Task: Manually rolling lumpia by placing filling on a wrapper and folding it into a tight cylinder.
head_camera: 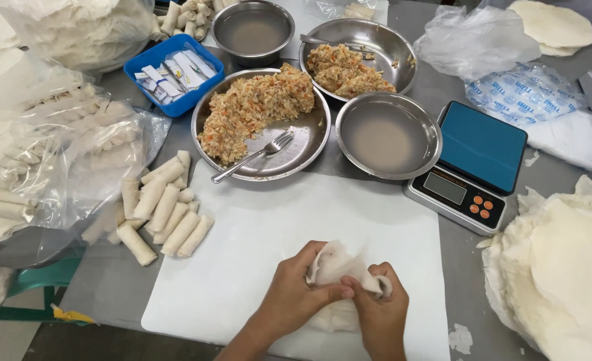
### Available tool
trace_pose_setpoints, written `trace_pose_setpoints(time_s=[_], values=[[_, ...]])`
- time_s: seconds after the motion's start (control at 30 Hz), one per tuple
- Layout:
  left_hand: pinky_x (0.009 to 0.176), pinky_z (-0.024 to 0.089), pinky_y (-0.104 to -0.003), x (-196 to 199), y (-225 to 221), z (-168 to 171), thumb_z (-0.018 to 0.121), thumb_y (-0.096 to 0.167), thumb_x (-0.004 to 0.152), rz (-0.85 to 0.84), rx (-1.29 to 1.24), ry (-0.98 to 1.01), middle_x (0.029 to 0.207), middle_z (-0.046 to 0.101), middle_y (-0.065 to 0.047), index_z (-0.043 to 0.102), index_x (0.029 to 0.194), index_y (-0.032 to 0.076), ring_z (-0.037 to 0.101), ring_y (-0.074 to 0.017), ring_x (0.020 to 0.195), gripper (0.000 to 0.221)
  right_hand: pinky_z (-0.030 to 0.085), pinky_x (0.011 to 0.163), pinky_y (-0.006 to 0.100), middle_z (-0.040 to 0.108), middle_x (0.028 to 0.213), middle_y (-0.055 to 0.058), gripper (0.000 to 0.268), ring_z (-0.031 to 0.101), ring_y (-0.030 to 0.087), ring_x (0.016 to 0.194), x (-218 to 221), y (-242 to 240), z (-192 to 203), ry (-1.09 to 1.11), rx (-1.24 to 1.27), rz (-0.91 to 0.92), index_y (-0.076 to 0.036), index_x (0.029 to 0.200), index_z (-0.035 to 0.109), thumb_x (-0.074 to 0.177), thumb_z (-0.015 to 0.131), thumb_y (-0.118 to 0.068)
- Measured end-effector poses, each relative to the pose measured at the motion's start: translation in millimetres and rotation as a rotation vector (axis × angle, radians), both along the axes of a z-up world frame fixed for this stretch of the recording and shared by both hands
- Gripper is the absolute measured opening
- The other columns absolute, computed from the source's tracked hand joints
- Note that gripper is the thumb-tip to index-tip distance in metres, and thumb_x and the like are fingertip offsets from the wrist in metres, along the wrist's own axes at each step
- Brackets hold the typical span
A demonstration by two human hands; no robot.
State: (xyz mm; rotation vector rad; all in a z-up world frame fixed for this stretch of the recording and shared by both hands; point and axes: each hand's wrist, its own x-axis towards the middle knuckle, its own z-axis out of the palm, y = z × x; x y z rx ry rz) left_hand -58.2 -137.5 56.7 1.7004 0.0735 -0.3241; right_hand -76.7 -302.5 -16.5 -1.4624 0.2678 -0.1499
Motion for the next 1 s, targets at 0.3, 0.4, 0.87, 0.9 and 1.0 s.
trace_pose_setpoints(time_s=[0.3,0.4,0.87,0.9,1.0], values=[[0.06,0.048,-0.03,5,5,-36,0.068,0.006,0.082,0.227,0.3,-0.739,0.09,0.07,-0.003,0.068,0.103,0.008,0.064,-0.0181,0.073,0.021,0.042,0.072,0.026,0.05,0.071,-0.001,0.037,0.045,0.012,0.071,1,-3,3,-0.26,-0.245,-0.192,-0.012,0.071,0.04,0.093,0.066,0.0],[0.076,0.056,-0.032,-1,-11,-33,0.077,0.014,0.086,0.126,0.2,-0.745,0.1,0.076,-0.004,0.07,0.106,0.01,0.073,-0.0211,0.087,0.022,0.043,0.068,0.024,0.061,0.085,0.005,0.013,0.055,0.011,0.077,1,14,-9,-0.091,0.051,-0.211,-0.01,0.103,0.056,0.096,0.066,-0.004],[0.068,0.05,-0.024,3,2,-24,0.066,0.003,0.077,0.397,-0.128,-0.213,0.082,0.078,0.0,0.082,0.089,0.006,0.066,-0.0111,0.078,0.02,0.029,0.057,0.023,0.036,0.06,-0.006,0.05,0.033,0.007,0.058,-3,-17,27,-0.109,-0.396,-0.334,-0.014,0.066,0.035,0.1,0.067,-0.03],[0.075,0.052,-0.025,5,3,-20,0.069,0.003,0.078,0.459,-0.213,-0.142,0.084,0.079,-0.002,0.084,0.088,0.004,0.069,-0.0125,0.084,0.017,0.031,0.056,0.024,0.04,0.059,-0.005,0.048,0.037,0.008,0.056,-5,-19,28,-0.124,-0.414,-0.371,-0.014,0.065,0.038,0.1,0.067,-0.029],[0.063,0.04,-0.026,8,4,-9,0.079,0.008,0.086,0.541,-0.364,-0.15,0.067,0.056,0.003,0.07,0.072,0.006,0.05,-0.0104,0.069,0.016,0.031,0.057,0.021,0.039,0.063,-0.007,0.046,0.037,0.005,0.061,-2,-20,37,-0.132,-0.25,-0.47,-0.016,0.068,0.038,0.101,0.07,-0.022]])
